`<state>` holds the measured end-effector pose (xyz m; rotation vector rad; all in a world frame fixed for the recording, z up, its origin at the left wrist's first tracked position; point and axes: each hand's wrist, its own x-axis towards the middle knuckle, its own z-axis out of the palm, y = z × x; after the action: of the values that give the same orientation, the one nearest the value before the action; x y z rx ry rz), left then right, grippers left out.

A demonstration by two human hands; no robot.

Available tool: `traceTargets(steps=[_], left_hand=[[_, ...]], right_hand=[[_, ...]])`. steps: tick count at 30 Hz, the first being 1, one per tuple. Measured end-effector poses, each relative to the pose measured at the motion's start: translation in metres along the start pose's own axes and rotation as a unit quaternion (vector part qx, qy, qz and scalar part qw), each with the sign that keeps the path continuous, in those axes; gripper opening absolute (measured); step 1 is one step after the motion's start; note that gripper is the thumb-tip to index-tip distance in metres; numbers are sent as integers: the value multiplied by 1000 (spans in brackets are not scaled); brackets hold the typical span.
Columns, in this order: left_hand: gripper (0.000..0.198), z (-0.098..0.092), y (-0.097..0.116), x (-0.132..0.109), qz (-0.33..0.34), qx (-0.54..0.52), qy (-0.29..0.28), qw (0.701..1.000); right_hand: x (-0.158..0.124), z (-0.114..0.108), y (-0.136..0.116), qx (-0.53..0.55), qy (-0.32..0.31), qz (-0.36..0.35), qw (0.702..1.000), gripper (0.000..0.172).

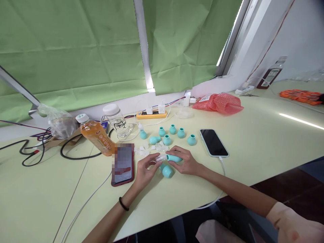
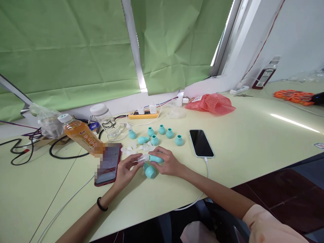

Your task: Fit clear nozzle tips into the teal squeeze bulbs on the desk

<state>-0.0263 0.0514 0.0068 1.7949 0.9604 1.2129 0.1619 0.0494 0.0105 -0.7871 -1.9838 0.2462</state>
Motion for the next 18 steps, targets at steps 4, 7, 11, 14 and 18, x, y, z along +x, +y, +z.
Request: traceTargets(steps=[4, 7, 11, 14, 18], left_hand=[[28, -2, 4, 2, 66, 43, -45, 996], [28, -3, 9, 4, 97, 56, -80, 990], [27, -3, 10, 3, 106, 113, -120, 981], [29, -2, 7, 0, 129, 164, -136, 968], [31, -2, 2, -3, 189, 225, -148, 944]], right_hand=[[-2, 1, -1, -20, -22, -9, 1000, 31], [-3, 4, 0, -34, -9, 0, 999, 27], [-7, 8, 3, -91, -14, 7, 996, 20], [-9, 10, 4, -133, -17, 3, 991, 19], [-7, 10, 3, -141, -43, 13, 989, 16]])
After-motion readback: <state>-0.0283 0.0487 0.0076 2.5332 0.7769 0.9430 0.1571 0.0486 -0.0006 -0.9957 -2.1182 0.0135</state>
